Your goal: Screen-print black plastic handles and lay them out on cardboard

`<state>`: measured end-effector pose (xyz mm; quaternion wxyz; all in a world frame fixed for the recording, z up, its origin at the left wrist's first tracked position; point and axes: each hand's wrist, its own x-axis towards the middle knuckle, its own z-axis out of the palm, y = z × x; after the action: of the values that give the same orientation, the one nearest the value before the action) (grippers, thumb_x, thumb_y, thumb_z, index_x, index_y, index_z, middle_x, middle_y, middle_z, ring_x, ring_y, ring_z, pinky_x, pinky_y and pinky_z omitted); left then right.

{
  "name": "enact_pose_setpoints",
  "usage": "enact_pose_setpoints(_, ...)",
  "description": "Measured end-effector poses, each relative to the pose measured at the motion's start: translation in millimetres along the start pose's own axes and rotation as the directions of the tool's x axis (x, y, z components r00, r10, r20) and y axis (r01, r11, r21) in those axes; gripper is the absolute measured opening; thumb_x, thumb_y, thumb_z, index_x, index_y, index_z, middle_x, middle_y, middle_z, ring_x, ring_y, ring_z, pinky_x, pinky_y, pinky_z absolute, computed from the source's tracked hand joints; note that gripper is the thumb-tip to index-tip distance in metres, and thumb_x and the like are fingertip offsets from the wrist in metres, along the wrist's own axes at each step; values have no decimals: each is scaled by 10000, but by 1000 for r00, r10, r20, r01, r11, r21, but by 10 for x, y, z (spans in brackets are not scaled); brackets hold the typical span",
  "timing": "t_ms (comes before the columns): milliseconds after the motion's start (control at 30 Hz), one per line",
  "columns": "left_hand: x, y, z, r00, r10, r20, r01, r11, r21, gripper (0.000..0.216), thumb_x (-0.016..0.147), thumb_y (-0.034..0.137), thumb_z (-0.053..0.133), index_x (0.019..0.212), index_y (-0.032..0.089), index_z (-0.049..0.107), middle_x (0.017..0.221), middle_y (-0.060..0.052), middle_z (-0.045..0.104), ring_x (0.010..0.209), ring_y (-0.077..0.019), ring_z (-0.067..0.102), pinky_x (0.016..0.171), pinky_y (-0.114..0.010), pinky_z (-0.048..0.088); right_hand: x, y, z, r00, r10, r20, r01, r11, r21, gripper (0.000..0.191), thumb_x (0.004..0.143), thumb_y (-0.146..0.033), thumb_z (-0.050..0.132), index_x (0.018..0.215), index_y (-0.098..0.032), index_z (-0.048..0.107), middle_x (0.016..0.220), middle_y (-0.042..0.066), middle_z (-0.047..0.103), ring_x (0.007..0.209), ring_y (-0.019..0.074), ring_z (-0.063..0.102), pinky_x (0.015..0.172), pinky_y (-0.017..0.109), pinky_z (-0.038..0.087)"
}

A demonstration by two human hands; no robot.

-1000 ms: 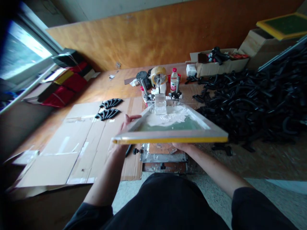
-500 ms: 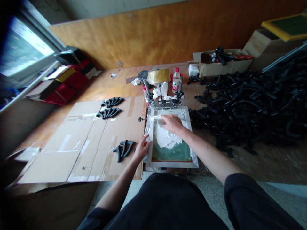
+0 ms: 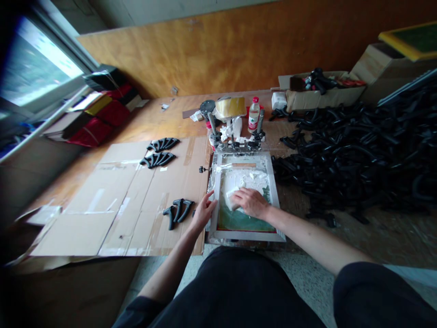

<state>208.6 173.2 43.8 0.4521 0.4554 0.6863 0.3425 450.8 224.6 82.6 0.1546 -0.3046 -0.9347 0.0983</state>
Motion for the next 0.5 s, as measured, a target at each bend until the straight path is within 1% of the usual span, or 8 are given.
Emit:
enact_pose_setpoints(67, -4, 4, -1, 1000, -1, 9, 1, 1000, 0, 578, 833, 427, 596, 1367, 215, 538, 659, 45, 526, 547, -98, 471, 542, -205, 364, -80, -32, 69, 999, -42, 15, 41, 999, 18, 278, 844, -70, 534, 1036, -195, 691, 1024, 70, 702, 906, 203, 604, 764, 296, 449)
enact_pose_setpoints(100, -4, 7, -3, 1000, -5, 15, 5, 1000, -3, 579, 834, 426, 592, 1370, 213, 534, 653, 48, 517, 542, -94, 463, 536, -202, 358, -87, -37, 75, 999, -36, 27, 35, 999, 37, 251, 853, -94, 553, 1033, -200, 692, 998, 61, 704, 894, 200, 612, 763, 292, 454)
enact_pose_setpoints(167, -6, 31, -21, 999, -13, 32, 14, 1000, -13, 590, 834, 427, 592, 1378, 210, 521, 641, 55, 501, 533, -88, 449, 523, -195, 349, 10, -9, 26, 999, 46, 19, -47, 996, 72, 207, 876, -181, 601, 1058, -224, 689, 954, 37, 706, 868, 193, 627, 751, 283, 465)
enact_pose_setpoints(233, -21, 100, -67, 998, -18, 64, 20, 999, -32, 624, 832, 438, 597, 1402, 211, 487, 635, 64, 488, 521, -80, 432, 507, -187, 337, 240, 87, -92, 981, 187, -45, -182, 979, 93, 293, 885, -263, 635, 1178, -265, 655, 1001, 23, 706, 881, 189, 637, 758, 282, 475)
enact_pose_setpoints(300, -62, 234, -142, 994, -17, 112, 25, 997, -73, 678, 833, 471, 600, 1438, 213, 435, 629, 72, 472, 499, -73, 411, 483, -181, 325, 498, 275, -260, 940, 315, -134, -302, 947, 105, 454, 872, -309, 669, 1316, -301, 579, 1087, 26, 697, 910, 193, 638, 775, 293, 482)
enact_pose_setpoints(367, -124, 435, -229, 990, -1, 140, 22, 989, -147, 695, 840, 530, 587, 1439, 212, 431, 618, 72, 450, 479, -70, 394, 459, -182, 317, 642, 563, -456, 889, 408, -208, -388, 912, 133, 520, 864, -345, 682, 1363, -292, 548, 1062, 35, 700, 855, 187, 638, 754, 298, 481)
enact_pose_setpoints(433, -178, 681, -306, 990, 22, 140, 15, 967, -253, 634, 860, 609, 519, 1341, 196, 531, 617, 55, 455, 480, -79, 411, 452, -192, 338, 592, 915, -642, 815, 498, -295, -449, 866, 221, 430, 901, -375, 627, 1304, -228, 601, 918, 32, 707, 712, 150, 617, 690, 273, 467)
enact_pose_setpoints(500, -187, 945, -355, 993, 65, 99, -25, 934, -357, 595, 883, 667, 416, 1173, 188, 619, 670, 15, 529, 524, -94, 473, 477, -206, 390, 377, 1231, -756, 732, 561, -387, -457, 825, 333, 339, 961, -382, 509, 1130, -143, 680, 748, 17, 680, 570, 108, 550, 610, 233, 433)
